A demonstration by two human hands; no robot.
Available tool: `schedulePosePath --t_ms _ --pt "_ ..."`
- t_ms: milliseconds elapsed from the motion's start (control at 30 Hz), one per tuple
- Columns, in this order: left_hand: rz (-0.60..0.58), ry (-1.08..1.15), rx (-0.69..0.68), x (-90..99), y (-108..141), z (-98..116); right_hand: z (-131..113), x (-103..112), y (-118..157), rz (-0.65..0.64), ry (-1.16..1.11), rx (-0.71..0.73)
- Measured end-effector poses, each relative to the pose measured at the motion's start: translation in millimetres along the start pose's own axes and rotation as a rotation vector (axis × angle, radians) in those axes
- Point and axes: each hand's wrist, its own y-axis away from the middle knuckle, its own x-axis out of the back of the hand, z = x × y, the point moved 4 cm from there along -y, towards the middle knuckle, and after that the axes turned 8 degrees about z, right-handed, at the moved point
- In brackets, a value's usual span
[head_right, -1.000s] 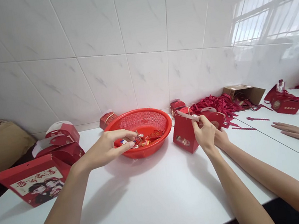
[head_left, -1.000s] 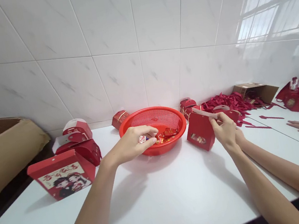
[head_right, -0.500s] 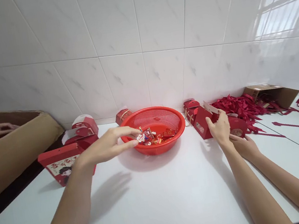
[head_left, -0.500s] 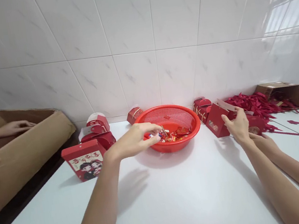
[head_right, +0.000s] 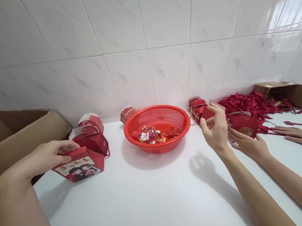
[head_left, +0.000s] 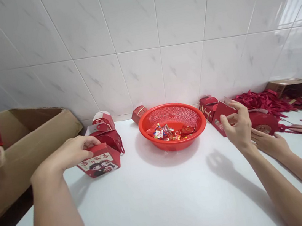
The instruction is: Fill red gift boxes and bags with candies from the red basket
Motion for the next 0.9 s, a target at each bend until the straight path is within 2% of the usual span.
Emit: schedulePosePath --t_ms 67,133,200,300,367,433,533,633,800,900 --pt "-0.026 -0.044 -0.028 -0.8 10 19 -10 -4 6 -0.015 -0.027 0.014" --pt "-0.044 -0.064 -0.132 -1.0 22 46 -22 -7 12 -0.059 -0.087 -0.002" --pt "-0.113 0.000 -0.341 -5.2 36 82 -35 -12 19 -0.147 -0.174 -0.027" --pt "-0.195 0.155 -0.760 -17.0 57 139 -53 -20 32 -0.357 -0.361 -0.090" --pt "-0.274 0.247 -0.929 -29.8 65 168 -61 -26 41 -0.512 -0.482 -0.161" --pt "-0.320 0.292 -1.040 -43.3 68 189 -66 -31 49 -0.641 -0.571 -0.252" --pt "-0.290 0.303 -1.123 -58.6 67 206 -69 -34 55 -0.785 -0.697 -0.385" --pt "-0.209 0.306 -1.156 -66.8 61 211 -71 -34 55 -0.876 -0.824 -0.477" --pt "-0.118 0.305 -1.144 -77.3 47 208 -70 -35 55 -0.881 -0.841 -0.512" --pt "-0.155 0.281 -1.093 -85.5 40 206 -66 -39 62 -0.841 -0.775 -0.547"
